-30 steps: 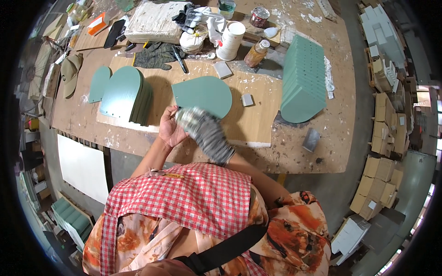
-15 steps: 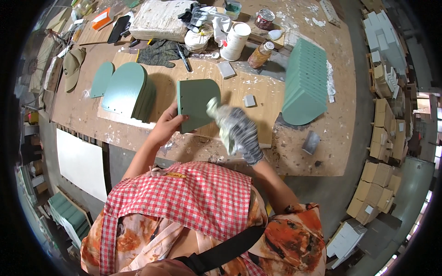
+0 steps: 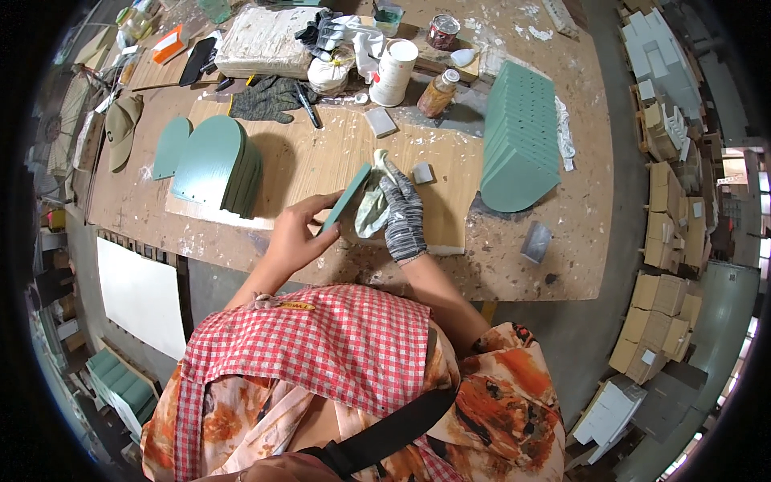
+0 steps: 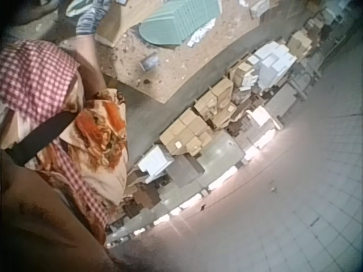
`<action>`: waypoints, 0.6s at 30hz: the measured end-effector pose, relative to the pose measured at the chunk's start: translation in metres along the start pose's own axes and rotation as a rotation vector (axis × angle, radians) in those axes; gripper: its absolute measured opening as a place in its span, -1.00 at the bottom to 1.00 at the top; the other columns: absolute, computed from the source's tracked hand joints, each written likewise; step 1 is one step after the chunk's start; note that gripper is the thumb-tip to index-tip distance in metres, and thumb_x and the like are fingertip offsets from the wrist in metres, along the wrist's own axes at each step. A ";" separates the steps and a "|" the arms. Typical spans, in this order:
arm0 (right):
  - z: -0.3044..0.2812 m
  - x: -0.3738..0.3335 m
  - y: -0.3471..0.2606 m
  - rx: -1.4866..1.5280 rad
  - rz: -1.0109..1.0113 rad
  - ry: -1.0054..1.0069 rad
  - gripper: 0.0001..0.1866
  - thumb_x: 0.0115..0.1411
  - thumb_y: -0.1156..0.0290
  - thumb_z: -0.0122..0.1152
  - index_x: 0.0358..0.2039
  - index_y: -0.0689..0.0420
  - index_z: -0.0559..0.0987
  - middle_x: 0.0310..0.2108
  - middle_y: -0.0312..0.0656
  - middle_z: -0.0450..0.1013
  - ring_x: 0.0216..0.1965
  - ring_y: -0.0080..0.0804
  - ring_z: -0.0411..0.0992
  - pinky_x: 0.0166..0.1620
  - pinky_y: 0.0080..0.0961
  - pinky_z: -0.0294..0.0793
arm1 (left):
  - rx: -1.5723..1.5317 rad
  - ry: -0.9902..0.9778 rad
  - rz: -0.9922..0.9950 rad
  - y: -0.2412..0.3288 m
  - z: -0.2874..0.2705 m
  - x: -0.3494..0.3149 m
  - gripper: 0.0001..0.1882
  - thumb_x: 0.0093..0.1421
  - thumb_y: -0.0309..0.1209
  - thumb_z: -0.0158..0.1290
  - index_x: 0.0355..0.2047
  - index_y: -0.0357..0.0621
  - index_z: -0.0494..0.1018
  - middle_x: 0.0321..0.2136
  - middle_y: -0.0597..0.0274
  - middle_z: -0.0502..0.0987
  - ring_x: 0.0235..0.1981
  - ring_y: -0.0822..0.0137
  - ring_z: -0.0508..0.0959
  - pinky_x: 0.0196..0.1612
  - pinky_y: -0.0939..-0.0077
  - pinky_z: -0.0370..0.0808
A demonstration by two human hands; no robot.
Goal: The person wipes the edges and surfaces of several arched green wooden pieces with a cloth.
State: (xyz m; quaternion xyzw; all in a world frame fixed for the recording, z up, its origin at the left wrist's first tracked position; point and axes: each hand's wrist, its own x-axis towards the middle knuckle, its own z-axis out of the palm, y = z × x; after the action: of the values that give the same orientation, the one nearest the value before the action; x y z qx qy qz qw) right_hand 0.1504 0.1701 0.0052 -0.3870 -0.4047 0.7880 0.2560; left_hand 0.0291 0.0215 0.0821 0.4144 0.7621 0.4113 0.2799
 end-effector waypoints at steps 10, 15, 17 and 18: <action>0.026 -0.028 -0.047 -0.141 -0.354 -0.281 -0.66 0.13 0.45 0.13 -0.05 0.16 0.42 -0.13 -0.18 0.45 -0.12 -0.45 0.40 -0.02 -0.48 0.39 | -0.328 0.172 0.072 -0.029 0.026 -0.016 -0.67 -0.01 -0.52 0.12 -0.17 -0.31 0.50 -0.26 0.03 0.58 -0.21 0.34 0.57 -0.11 0.53 0.46; 0.033 -0.013 -0.039 -1.087 -1.032 -0.383 -0.74 0.07 0.40 0.13 -0.19 0.09 0.55 -0.14 -0.17 0.46 -0.03 -0.18 0.35 0.12 -0.21 0.16 | -0.339 0.107 -0.024 -0.033 0.030 -0.002 -0.66 -0.01 -0.58 0.09 -0.15 -0.27 0.50 -0.22 0.06 0.57 -0.20 0.36 0.57 -0.11 0.54 0.45; 0.020 -0.004 -0.041 -1.205 -1.044 -0.279 -0.75 0.10 0.39 0.11 -0.18 0.04 0.54 -0.14 -0.20 0.46 -0.01 -0.19 0.33 0.16 -0.15 0.06 | -0.414 0.126 0.022 -0.040 0.038 -0.002 -0.65 0.02 -0.64 0.05 -0.12 -0.26 0.49 -0.22 0.06 0.57 -0.20 0.36 0.57 -0.11 0.54 0.44; 0.018 -0.003 -0.045 -1.322 -1.048 -0.161 -0.76 0.13 0.37 0.09 -0.16 -0.01 0.54 -0.13 -0.22 0.46 0.02 -0.19 0.32 0.19 -0.08 -0.04 | -0.415 0.124 0.023 -0.042 0.038 -0.002 -0.65 0.02 -0.64 0.05 -0.12 -0.26 0.49 -0.22 0.06 0.57 -0.20 0.36 0.57 -0.11 0.54 0.44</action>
State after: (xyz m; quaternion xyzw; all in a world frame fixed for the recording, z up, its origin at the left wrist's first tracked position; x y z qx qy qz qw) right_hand 0.1418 0.1843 0.0505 -0.1622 -0.9262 0.1941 0.2796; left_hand 0.0430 0.0215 0.0271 0.3303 0.6720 0.5874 0.3071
